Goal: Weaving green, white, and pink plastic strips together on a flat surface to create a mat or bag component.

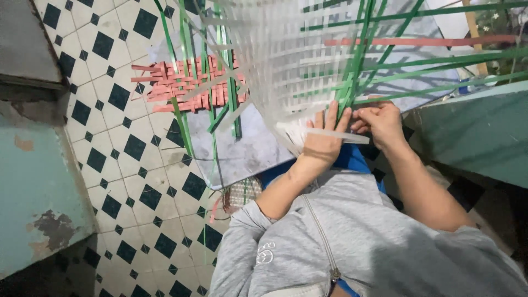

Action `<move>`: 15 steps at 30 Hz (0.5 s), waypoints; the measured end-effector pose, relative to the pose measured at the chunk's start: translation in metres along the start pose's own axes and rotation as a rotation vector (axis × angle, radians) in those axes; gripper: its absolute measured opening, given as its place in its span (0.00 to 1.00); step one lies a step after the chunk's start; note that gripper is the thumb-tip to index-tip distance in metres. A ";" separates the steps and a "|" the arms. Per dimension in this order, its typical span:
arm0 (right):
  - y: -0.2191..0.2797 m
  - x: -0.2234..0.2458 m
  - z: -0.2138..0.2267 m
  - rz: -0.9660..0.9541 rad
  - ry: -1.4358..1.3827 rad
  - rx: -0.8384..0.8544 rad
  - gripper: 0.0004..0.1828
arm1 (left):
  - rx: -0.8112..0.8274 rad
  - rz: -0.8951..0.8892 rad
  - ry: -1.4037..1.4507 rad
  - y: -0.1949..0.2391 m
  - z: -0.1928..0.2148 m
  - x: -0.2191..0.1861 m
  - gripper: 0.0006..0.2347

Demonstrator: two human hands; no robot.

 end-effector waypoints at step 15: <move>-0.011 -0.007 -0.006 0.056 -0.107 0.041 0.27 | 0.497 -0.059 0.249 0.010 -0.029 0.002 0.39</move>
Point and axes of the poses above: each hand's wrist, its own y-axis away from the middle knuckle, its own z-axis out of the back of the hand, x = y × z, the point moved 8 cm from there along -y, towards the middle knuckle, and after that the axes turned 10 degrees about -y, right-handed, at the moved point
